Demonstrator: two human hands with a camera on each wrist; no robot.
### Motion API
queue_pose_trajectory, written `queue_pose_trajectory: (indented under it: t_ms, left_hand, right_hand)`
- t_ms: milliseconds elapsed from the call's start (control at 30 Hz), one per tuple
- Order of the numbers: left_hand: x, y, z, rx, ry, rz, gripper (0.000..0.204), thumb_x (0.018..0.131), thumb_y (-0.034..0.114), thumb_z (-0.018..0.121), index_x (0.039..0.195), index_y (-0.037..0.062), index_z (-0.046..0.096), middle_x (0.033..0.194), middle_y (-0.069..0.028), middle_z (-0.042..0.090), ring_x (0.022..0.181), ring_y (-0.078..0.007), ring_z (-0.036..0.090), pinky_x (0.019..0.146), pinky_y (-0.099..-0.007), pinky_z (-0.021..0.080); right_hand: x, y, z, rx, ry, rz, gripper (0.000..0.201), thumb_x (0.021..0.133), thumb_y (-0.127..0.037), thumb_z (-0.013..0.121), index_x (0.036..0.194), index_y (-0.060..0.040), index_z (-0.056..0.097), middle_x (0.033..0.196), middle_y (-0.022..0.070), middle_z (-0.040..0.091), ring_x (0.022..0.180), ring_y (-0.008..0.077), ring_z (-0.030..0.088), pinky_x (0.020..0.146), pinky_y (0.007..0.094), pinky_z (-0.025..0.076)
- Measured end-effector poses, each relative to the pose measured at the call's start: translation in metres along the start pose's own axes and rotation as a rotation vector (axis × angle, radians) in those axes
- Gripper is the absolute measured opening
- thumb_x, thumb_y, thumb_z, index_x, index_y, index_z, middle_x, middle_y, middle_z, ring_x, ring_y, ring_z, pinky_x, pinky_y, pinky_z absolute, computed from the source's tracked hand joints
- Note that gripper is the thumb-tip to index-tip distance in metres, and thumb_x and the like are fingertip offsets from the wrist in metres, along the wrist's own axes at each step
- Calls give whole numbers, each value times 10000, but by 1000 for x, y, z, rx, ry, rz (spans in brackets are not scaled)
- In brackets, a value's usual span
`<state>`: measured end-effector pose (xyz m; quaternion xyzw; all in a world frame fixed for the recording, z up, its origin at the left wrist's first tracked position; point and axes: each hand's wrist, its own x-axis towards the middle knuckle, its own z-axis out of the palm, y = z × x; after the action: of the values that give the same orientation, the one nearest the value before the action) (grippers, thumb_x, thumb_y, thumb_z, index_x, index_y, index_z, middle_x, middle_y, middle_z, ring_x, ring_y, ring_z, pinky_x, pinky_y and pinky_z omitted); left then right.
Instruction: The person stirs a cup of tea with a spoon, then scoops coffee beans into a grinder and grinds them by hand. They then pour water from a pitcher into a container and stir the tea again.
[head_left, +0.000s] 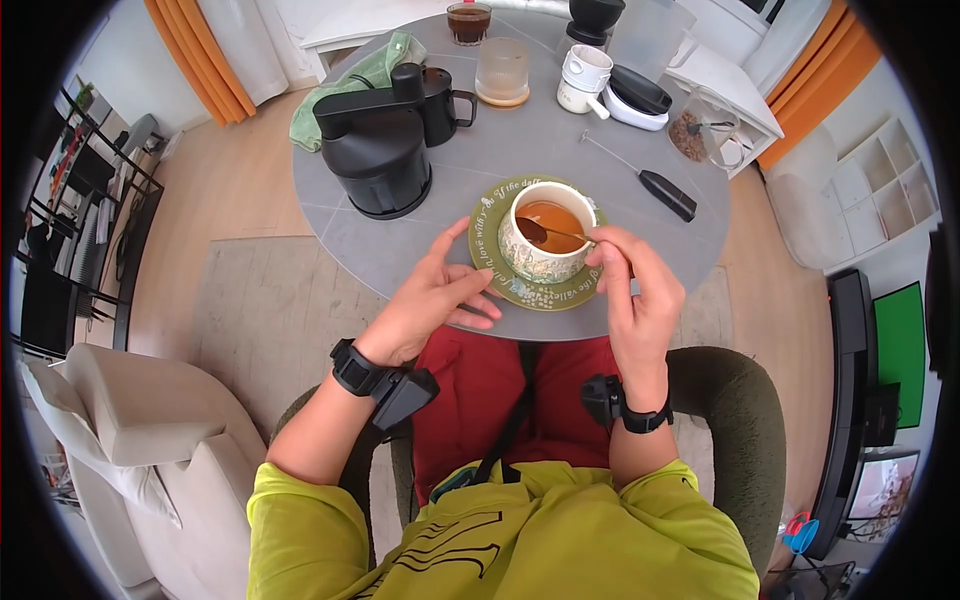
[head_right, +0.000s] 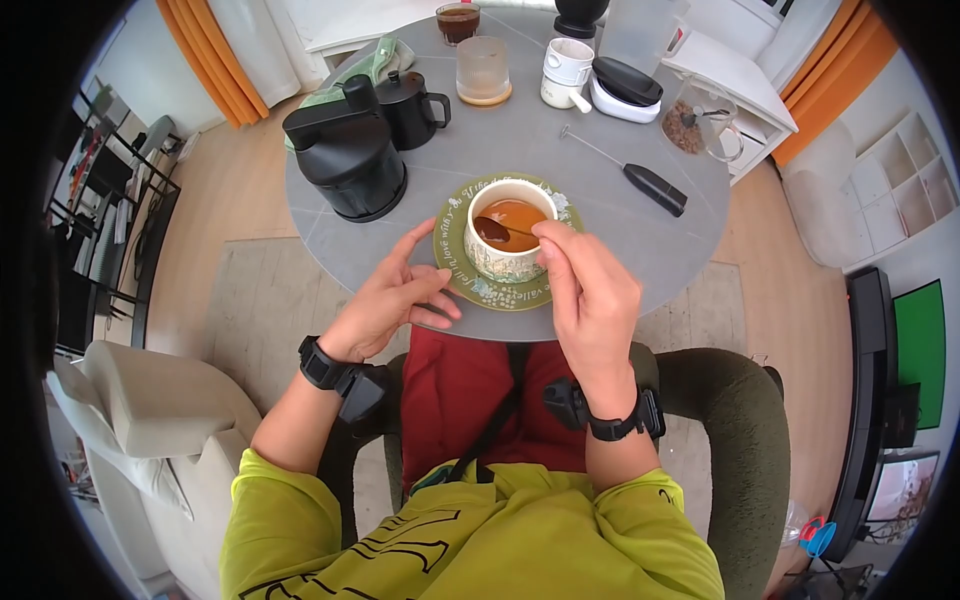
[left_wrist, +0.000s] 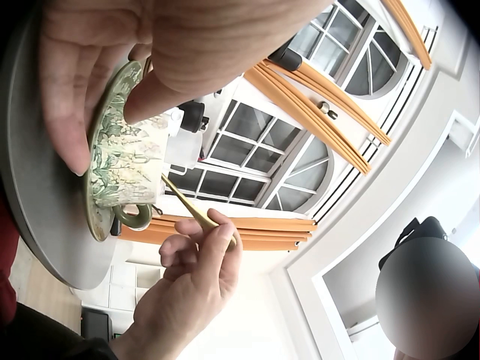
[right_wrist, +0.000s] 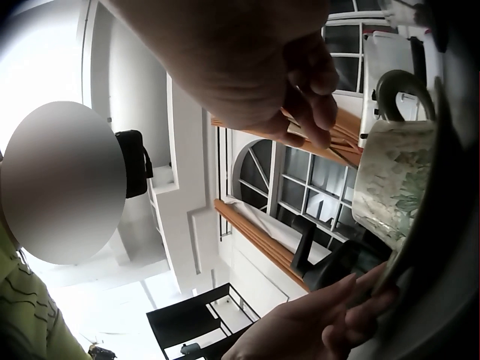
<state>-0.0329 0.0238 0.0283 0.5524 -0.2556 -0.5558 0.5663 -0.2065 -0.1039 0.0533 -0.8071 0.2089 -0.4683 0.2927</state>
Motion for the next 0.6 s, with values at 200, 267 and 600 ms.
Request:
queue_pose_trajectory:
  t_ms: [200, 267, 600]
  left_hand:
    - [-1, 0, 0, 1, -4, 2, 718, 950, 134, 537, 1493, 104, 68, 983, -140, 613, 800, -184, 653, 690, -286, 566]
    - [-1, 1, 0, 2, -4, 1, 717, 951, 134, 537, 1493, 104, 68, 985, -140, 614, 801, -184, 652, 691, -285, 566]
    - [0, 0, 0, 2, 1, 1, 715, 950, 124, 532, 1494, 103, 68, 980, -141, 612, 797, -187, 653, 681, -281, 566]
  right_hand:
    - [1, 8, -4, -230, 26, -82, 107, 855, -16, 621, 950, -40, 664, 685, 91, 579, 539, 205, 549, 500, 296, 420]
    - [1, 9, -7, -262, 49, -83, 102, 850, -16, 624, 941, -43, 663, 685, 91, 576, 535, 215, 541, 500, 300, 420]
    - [-2, -1, -8, -29, 22, 7, 76, 874, 3, 587, 917, -8, 649, 720, 76, 617, 542, 134, 548, 482, 249, 403]
